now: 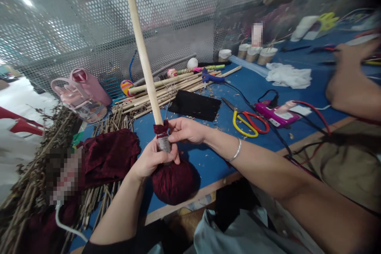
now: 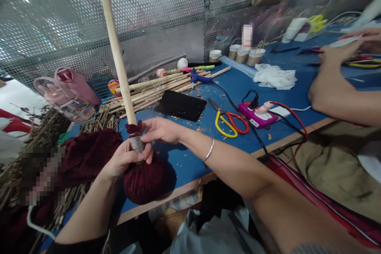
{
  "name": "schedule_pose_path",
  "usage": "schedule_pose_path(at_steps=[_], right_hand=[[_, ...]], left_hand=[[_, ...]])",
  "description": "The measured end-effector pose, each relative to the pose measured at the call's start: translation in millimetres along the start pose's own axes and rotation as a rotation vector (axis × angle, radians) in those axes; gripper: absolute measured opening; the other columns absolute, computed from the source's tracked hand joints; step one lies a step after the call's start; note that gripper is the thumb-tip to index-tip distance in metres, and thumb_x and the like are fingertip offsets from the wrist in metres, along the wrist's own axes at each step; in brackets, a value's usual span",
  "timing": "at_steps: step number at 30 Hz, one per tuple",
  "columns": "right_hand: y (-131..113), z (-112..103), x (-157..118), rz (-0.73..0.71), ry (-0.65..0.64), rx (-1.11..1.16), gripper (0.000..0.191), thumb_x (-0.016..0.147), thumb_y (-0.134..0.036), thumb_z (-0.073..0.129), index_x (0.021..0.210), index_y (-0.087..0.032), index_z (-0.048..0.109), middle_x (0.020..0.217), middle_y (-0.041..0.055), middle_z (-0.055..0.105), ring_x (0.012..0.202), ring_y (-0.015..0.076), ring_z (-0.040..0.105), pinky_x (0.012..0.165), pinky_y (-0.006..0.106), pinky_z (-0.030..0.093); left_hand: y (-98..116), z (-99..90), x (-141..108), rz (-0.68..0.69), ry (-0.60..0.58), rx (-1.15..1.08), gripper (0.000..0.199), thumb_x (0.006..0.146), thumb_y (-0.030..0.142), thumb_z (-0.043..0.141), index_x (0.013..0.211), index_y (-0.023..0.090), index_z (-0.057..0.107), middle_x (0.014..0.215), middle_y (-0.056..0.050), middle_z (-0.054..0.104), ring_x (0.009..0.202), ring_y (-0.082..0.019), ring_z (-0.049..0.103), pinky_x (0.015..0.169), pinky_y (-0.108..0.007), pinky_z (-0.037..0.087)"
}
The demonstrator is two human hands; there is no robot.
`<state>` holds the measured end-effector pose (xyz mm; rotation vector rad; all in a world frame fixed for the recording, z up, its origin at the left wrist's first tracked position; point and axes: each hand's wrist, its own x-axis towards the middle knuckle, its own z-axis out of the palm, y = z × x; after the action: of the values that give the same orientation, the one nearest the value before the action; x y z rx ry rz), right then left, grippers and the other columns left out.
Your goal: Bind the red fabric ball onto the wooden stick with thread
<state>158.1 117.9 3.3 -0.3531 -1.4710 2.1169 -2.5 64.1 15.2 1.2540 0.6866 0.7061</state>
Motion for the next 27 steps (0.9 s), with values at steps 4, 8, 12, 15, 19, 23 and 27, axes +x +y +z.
schedule_pose_path(at_steps=[4,8,12,15,19,23,27], right_hand=[[0.0,1.5,1.6,-0.085,0.084,-0.101,0.036,0.066,-0.028,0.071,0.093,-0.01,0.056,0.062,-0.0032,0.058,0.042,0.0025,0.043,0.039,0.015,0.029],[-4.3,3.2,3.0,-0.148,0.314,-0.312,0.025,0.07,-0.023,0.066,0.089,-0.008,0.058,0.046,-0.0108,0.035,0.041,0.0014,0.024,0.039,0.017,0.016],[-3.6,8.5,4.7,-0.16,0.43,-0.414,0.026,0.073,-0.024,0.062,0.093,-0.008,0.059,0.047,-0.011,0.029,0.044,0.0025,0.02,0.042,0.019,0.014],[-1.7,8.2,5.2,-0.156,0.444,-0.43,0.028,0.073,-0.026,0.064,0.094,-0.009,0.059,0.049,-0.0109,0.03,0.044,0.0025,0.021,0.042,0.019,0.014],[-2.9,3.4,4.2,-0.119,0.389,-0.35,0.025,0.069,-0.028,0.067,0.082,-0.011,0.056,0.052,-0.0089,0.042,0.043,0.0018,0.029,0.042,0.018,0.019],[-2.5,3.4,4.5,-0.085,0.392,-0.294,0.022,0.067,-0.028,0.067,0.065,-0.013,0.05,0.046,-0.0094,0.041,0.038,0.0013,0.028,0.039,0.018,0.019],[4.7,4.3,8.9,-0.023,0.356,-0.228,0.022,0.064,-0.027,0.067,0.068,-0.015,0.049,0.045,-0.0101,0.041,0.032,0.002,0.027,0.033,0.018,0.015]], left_hand=[[6.2,-5.3,2.1,-0.029,0.125,0.231,0.027,0.065,0.035,0.065,0.078,0.013,0.058,0.067,-0.003,0.061,0.06,-0.014,0.054,0.065,-0.029,0.045],[22.0,9.0,-5.8,-0.06,0.604,0.75,0.061,0.07,0.044,0.064,0.122,0.016,0.047,0.09,-0.008,0.066,0.081,-0.022,0.062,0.075,-0.034,0.046],[31.3,37.9,-11.3,-0.224,0.69,1.369,0.06,0.078,0.04,0.054,0.13,0.011,0.044,0.096,-0.019,0.068,0.086,-0.034,0.064,0.073,-0.043,0.046],[29.8,39.5,-9.3,-0.212,0.71,1.403,0.059,0.079,0.034,0.053,0.132,0.009,0.043,0.1,-0.021,0.067,0.088,-0.034,0.065,0.074,-0.04,0.046],[22.7,13.9,-11.8,-0.081,0.703,1.139,0.046,0.078,0.034,0.057,0.121,0.019,0.056,0.096,-0.01,0.071,0.087,-0.025,0.066,0.076,-0.032,0.046],[14.5,-2.2,-20.4,0.0,0.735,0.815,0.054,0.073,0.037,0.064,0.121,0.014,0.055,0.091,-0.008,0.072,0.079,-0.022,0.067,0.074,-0.031,0.048],[11.5,-3.4,-26.7,0.074,0.638,0.503,0.053,0.069,0.032,0.069,0.117,0.015,0.054,0.09,-0.005,0.072,0.077,-0.017,0.065,0.073,-0.027,0.047]])
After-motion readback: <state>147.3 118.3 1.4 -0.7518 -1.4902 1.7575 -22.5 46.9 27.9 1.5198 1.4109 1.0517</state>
